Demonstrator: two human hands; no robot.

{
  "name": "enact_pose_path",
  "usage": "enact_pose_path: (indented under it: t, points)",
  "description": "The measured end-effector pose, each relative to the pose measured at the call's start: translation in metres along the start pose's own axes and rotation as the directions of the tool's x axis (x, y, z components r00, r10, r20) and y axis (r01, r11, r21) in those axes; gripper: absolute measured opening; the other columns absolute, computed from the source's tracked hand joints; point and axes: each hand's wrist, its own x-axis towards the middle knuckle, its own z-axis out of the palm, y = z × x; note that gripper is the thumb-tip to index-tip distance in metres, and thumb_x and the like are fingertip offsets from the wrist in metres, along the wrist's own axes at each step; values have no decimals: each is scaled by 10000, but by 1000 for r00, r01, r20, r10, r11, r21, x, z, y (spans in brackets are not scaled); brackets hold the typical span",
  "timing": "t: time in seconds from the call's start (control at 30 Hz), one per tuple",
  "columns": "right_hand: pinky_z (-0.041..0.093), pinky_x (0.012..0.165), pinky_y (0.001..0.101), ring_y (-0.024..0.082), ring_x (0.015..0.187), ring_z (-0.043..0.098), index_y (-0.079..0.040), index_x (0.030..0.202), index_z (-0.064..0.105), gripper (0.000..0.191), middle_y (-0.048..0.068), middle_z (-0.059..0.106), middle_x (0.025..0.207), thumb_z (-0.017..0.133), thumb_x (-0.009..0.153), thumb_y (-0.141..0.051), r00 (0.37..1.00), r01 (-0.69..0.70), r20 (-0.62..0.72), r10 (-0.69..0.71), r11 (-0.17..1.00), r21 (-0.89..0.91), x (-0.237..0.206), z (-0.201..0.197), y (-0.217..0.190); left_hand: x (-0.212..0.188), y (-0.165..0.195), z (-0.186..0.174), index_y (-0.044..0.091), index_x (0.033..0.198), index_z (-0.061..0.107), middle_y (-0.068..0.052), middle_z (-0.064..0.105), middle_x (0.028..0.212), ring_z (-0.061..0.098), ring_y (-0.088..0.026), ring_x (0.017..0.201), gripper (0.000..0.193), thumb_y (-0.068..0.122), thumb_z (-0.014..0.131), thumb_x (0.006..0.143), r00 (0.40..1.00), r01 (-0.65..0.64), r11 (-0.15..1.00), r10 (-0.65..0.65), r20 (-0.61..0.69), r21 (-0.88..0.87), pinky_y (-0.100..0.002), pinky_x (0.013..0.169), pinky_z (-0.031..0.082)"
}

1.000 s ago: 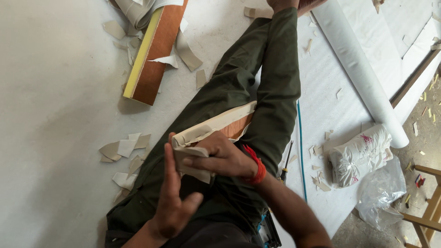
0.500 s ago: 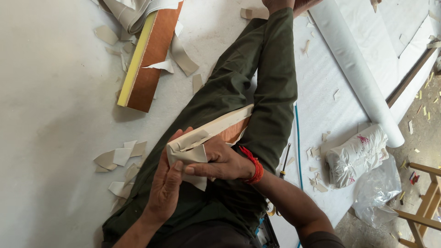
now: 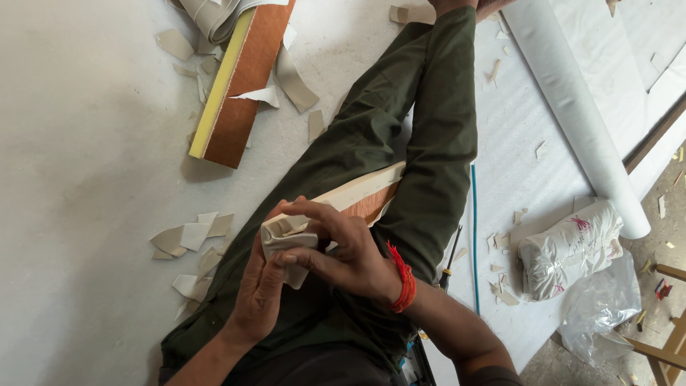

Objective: The person sits on the floor with a long wooden frame strip across their lap and wraps white fabric over its edge. They trim excess fabric with scissors, tuck and fold the fabric around the frame, and drive staples with a pneumatic staple gun to hold the fabric in place, repeating along the strip.

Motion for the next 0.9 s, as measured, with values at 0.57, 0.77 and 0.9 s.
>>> enact_pose_path:
  t: [0.57,0.77,0.9]
  points:
    - [495,553,288,146,582,658,-42,810,635,331,37,620,653,634,1068,-250,927,211,324,-189,977,-34,25,-27,30,2,7,0,68,1644,115,-132,237,1716,277,-277,1571,750,519,298,1073,995,99,993,-99,10,-56,-441,1240,279]
    - [508,497,263,129,533,661,-55,731,585,375,12,616,608,636,1064,-219,933,194,313,-178,981,-19,30,-27,39,53,10,-10,-41,1567,389,-219,512,1479,525,-297,1323,827,608,207,1089,950,286,791,-308,51,-541,-422,1087,436]
    - [501,475,254,114,518,663,-60,716,589,382,1,620,589,643,1060,-217,934,207,299,-198,978,2,34,-28,44,65,19,-1,-27,1488,455,-176,616,1385,593,-255,1255,832,613,202,1021,818,426,581,-575,21,-693,-388,1062,452]
